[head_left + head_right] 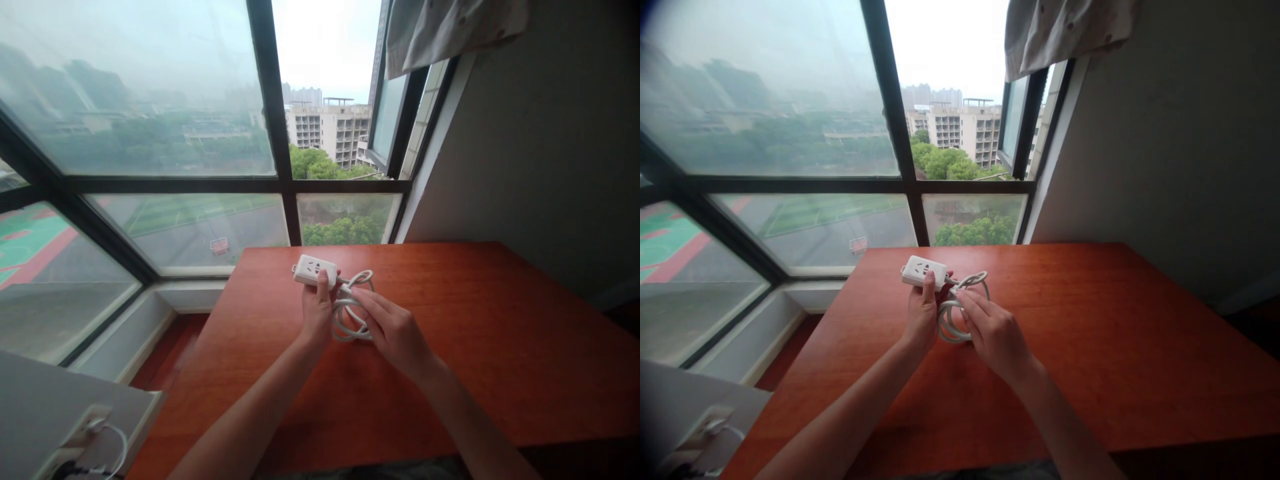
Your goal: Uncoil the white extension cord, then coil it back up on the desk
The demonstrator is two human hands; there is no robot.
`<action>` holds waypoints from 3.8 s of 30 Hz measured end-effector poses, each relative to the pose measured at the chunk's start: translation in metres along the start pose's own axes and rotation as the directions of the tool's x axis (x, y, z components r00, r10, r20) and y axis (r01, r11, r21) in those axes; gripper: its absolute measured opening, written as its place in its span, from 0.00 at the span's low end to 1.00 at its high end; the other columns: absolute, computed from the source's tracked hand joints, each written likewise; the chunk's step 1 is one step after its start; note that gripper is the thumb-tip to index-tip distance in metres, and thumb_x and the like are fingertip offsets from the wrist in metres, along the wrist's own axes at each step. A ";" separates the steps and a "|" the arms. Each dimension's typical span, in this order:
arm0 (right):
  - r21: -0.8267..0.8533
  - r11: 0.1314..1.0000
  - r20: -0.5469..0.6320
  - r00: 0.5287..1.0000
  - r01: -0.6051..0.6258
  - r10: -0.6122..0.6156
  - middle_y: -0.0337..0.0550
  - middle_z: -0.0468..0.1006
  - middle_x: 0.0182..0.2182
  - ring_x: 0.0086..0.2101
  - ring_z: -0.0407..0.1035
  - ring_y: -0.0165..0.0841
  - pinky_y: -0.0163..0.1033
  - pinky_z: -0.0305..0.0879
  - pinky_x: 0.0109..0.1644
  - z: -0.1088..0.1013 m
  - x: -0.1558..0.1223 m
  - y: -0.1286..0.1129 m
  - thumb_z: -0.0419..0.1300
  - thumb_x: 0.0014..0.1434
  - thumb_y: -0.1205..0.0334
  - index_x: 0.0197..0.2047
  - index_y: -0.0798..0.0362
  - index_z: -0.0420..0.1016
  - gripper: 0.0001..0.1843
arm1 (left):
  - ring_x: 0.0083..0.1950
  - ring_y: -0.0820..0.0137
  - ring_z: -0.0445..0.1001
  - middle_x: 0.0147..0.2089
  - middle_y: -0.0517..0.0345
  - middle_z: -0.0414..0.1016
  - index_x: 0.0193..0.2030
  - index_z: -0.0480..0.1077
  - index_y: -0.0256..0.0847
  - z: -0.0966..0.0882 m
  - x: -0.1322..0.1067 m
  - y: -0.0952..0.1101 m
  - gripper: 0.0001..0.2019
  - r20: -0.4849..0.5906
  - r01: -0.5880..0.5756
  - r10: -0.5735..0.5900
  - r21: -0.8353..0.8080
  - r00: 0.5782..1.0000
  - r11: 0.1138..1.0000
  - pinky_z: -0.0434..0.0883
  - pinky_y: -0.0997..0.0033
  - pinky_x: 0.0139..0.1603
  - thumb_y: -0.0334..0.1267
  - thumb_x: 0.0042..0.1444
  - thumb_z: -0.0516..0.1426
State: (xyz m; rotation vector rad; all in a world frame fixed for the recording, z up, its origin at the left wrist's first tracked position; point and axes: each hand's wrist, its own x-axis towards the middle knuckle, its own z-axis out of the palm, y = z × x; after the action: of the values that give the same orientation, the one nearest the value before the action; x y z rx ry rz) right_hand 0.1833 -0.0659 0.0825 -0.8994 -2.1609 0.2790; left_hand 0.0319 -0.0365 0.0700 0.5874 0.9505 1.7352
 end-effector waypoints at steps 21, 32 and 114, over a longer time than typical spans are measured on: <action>-0.156 0.979 -0.019 0.991 -0.135 0.134 0.47 0.71 0.56 0.54 0.65 0.42 0.50 0.66 0.57 0.011 0.022 0.037 0.53 0.62 0.63 0.54 0.46 0.74 0.18 | 0.49 0.59 0.77 0.48 0.45 0.78 0.51 0.71 0.35 -0.013 0.011 -0.008 0.23 0.268 0.135 -0.133 0.011 0.954 0.991 0.74 0.65 0.46 0.48 0.52 0.64; 0.085 0.988 -0.055 0.990 -0.129 0.134 0.46 0.77 0.51 0.52 0.69 0.38 0.47 0.64 0.58 0.012 0.027 0.061 0.51 0.64 0.61 0.50 0.48 0.77 0.16 | 0.46 0.62 0.78 0.46 0.50 0.77 0.51 0.68 0.40 -0.038 0.031 0.011 0.21 0.286 0.207 -0.188 -0.036 0.939 0.978 0.70 0.61 0.53 0.39 0.50 0.64; 0.319 0.843 -0.185 0.844 -0.433 0.503 0.45 0.77 0.35 0.33 0.72 0.34 0.35 0.68 0.33 0.047 0.021 0.058 0.57 0.57 0.57 0.51 0.52 0.70 0.18 | 0.39 0.63 0.79 0.38 0.48 0.80 0.38 0.76 0.35 -0.028 0.026 0.015 0.15 0.345 0.056 -0.103 0.145 0.933 0.988 0.74 0.69 0.37 0.45 0.50 0.64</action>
State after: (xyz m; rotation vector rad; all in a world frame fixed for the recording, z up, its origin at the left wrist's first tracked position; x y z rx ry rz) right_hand 0.1692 -0.0055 0.0363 -1.2289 -1.5848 0.6418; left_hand -0.0071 -0.0231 0.0647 0.9013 0.8251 1.4381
